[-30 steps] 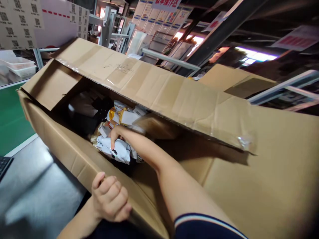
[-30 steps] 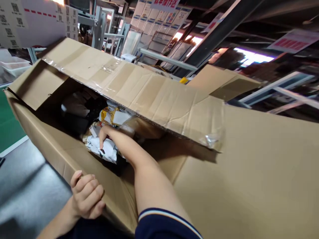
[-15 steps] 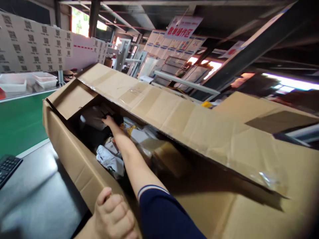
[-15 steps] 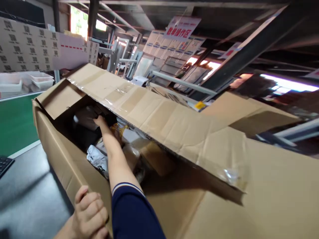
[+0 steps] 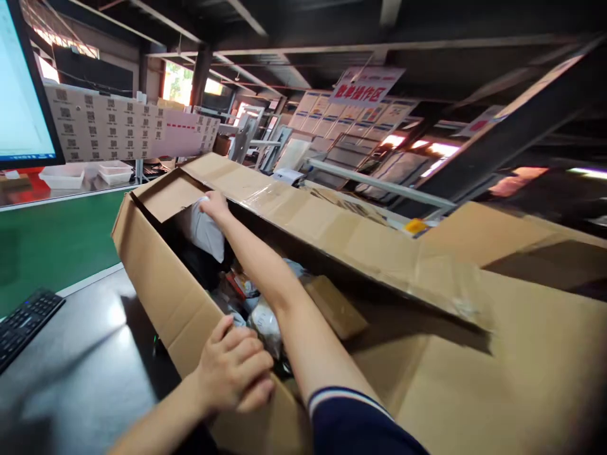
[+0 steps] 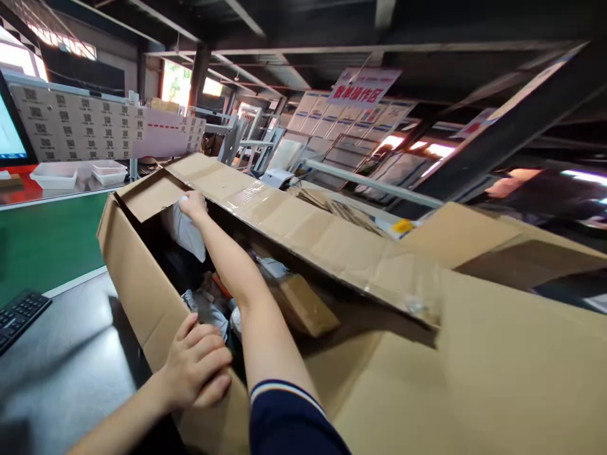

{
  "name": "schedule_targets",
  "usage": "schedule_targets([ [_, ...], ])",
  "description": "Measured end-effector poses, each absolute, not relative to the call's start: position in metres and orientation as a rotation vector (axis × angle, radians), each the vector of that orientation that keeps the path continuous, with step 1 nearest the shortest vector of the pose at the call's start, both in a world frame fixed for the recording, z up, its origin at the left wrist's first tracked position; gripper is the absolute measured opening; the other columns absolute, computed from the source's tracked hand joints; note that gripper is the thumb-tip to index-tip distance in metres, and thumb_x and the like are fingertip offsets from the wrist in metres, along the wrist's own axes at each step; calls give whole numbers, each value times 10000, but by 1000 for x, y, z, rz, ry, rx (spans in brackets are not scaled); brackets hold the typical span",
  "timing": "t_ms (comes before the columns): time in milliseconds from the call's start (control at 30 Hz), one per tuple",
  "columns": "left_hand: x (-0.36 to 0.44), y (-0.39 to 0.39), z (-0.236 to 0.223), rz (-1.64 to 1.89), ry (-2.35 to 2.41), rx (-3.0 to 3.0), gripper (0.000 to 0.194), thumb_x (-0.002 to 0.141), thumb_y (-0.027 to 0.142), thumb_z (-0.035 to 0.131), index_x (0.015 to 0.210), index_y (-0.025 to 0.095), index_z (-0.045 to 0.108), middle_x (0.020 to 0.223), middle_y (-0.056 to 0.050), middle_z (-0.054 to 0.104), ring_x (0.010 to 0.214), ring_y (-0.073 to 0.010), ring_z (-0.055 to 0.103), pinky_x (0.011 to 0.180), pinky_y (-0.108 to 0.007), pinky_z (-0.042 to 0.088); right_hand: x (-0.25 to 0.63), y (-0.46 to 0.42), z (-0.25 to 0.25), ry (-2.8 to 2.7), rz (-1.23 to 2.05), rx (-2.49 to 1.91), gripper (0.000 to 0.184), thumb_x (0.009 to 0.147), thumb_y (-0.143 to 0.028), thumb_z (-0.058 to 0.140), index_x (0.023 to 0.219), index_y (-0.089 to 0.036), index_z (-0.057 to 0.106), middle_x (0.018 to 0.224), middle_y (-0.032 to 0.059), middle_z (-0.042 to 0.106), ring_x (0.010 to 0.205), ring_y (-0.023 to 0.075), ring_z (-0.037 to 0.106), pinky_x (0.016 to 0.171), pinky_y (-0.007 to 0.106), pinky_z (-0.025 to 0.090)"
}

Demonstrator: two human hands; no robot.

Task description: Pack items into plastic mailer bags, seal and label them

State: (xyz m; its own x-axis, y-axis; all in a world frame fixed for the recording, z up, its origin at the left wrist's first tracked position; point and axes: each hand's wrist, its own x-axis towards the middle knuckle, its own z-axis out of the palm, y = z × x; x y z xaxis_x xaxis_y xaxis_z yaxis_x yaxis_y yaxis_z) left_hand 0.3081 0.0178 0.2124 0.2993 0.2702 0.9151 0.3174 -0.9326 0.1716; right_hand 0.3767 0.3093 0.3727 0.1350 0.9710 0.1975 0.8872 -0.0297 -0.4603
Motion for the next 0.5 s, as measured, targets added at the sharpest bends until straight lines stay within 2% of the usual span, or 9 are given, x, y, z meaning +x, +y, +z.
schedule_targets([
  [67, 317, 27, 221, -1649, -584, -2578, 354, 963, 405, 564, 1240, 239, 709, 1248, -51, 775, 1346, -216, 604, 1346, -408, 89, 382, 279, 420, -1814, 60, -1865, 215, 765, -117, 631, 927, -136, 771, 848, 25, 714, 859, 184, 651, 797, 262, 509],
  [100, 321, 29, 223, -1586, -608, -2641, 442, 994, 422, 539, 1379, 234, 648, 1402, -70, 716, 1456, -225, 524, 1351, -419, 90, 386, 262, 439, -1832, -8, -1839, 193, 748, -100, 621, 881, -130, 759, 793, 21, 686, 830, 186, 640, 788, 271, 505],
  [167, 323, 32, 217, -1419, -665, -2828, 596, 1030, 460, 500, 1586, 249, 462, 1656, -96, 496, 1601, -253, 340, 1354, -480, 136, 395, 228, 472, -1864, -83, -1812, 154, 738, -78, 601, 815, -124, 727, 716, 13, 631, 783, 185, 622, 773, 284, 499],
  [233, 316, 28, 195, -1199, -715, -3079, 684, 1027, 469, 509, 1660, 279, 334, 1759, -108, 288, 1647, -296, 224, 1336, -571, 203, 406, 198, 496, -1874, -185, -1760, 123, 758, -79, 590, 796, -124, 699, 722, 16, 614, 801, 192, 624, 796, 300, 501],
  [267, 309, 25, 178, -1079, -742, -3207, 714, 1012, 461, 537, 1667, 279, 318, 1769, -124, 242, 1648, -319, 213, 1320, -610, 238, 411, 184, 507, -1867, -267, -1709, 111, 780, -91, 588, 807, -127, 690, 757, 23, 620, 838, 198, 630, 824, 312, 503],
  [333, 289, 15, 139, -890, -840, -3404, 764, 965, 437, 607, 1655, 236, 350, 1753, -183, 253, 1626, -361, 263, 1287, -652, 302, 419, 159, 525, -1815, -472, -1563, 119, 852, -133, 560, 857, -135, 679, 856, 39, 636, 929, 211, 636, 885, 340, 500],
  [400, 264, 3, 102, -988, -1006, -3448, 733, 940, 440, 639, 1610, 219, 436, 1706, -212, 358, 1577, -374, 376, 1258, -648, 370, 417, 134, 534, -1764, -653, -1396, 197, 936, -176, 479, 916, -139, 672, 930, 56, 639, 981, 216, 630, 916, 360, 495],
  [500, 218, -13, 72, -1794, -1360, -3101, 583, 976, 505, 593, 1521, 306, 543, 1595, -154, 555, 1466, -346, 545, 1198, -598, 482, 384, 98, 514, -1933, -816, -1167, 241, 977, -197, 444, 936, -155, 678, 943, 67, 648, 983, 213, 623, 911, 360, 487],
])
